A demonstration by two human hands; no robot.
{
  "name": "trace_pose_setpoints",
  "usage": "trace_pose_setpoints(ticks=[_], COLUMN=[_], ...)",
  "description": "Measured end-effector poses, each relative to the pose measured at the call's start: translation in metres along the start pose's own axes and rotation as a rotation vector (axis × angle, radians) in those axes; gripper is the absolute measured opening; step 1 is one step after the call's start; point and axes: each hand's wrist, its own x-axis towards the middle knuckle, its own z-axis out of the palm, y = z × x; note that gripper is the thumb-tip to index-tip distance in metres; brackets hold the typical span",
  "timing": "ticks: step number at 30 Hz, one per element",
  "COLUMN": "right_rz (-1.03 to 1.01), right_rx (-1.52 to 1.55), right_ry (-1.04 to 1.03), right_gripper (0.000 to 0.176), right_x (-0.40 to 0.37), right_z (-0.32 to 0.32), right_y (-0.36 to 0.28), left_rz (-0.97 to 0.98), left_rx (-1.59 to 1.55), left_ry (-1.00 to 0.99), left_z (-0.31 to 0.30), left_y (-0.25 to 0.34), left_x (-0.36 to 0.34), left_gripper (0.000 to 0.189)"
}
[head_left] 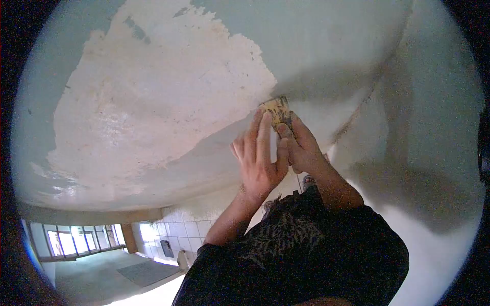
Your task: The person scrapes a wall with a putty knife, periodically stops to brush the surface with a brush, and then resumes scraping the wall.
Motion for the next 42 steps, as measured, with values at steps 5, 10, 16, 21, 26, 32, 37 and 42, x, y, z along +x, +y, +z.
trace_pose_setpoints(ticks=[5,10,16,21,26,32,37,42], right_rz=[-0.183,-0.213,-0.173,-0.372,-0.171,-0.305,-0.140,-0.325], right_rx=[-0.107,-0.090,-0.130,-0.111,-0.078,-0.112,-0.074,-0.002], right_ry=[-0.032,-0.101,-0.161,-0.108,-0.151,-0.163,-0.183,-0.098], right_gripper=[0.032,0.039,0.041,0.041,0.044,0.045,0.044,0.043], right_x=[0.004,0.011,0.016,0.021,0.018,0.024,0.020,0.023], right_z=[-0.019,-0.025,-0.029,-0.021,-0.029,-0.029,-0.035,-0.028], right_y=[0.001,0.000,-0.006,-0.003,-0.001,0.001,0.004,0.011], left_rz=[0.031,0.032,0.013,-0.031,0.038,-0.001,-0.003,0.010], left_rx=[0.204,0.264,0.262,0.214,0.279,0.244,0.264,0.263], left_ry=[-0.186,-0.182,-0.177,-0.155,-0.150,-0.157,-0.183,-0.180], left_z=[0.013,0.016,0.019,0.012,0.018,0.015,0.021,0.021], left_y=[0.007,0.010,0.012,0.013,0.010,0.014,0.015,0.013], left_x=[0.003,0.005,0.003,0.010,0.008,0.008,0.007,0.010], left_gripper=[0.047,0.048,0.050,0.049,0.049,0.052,0.056,0.056])
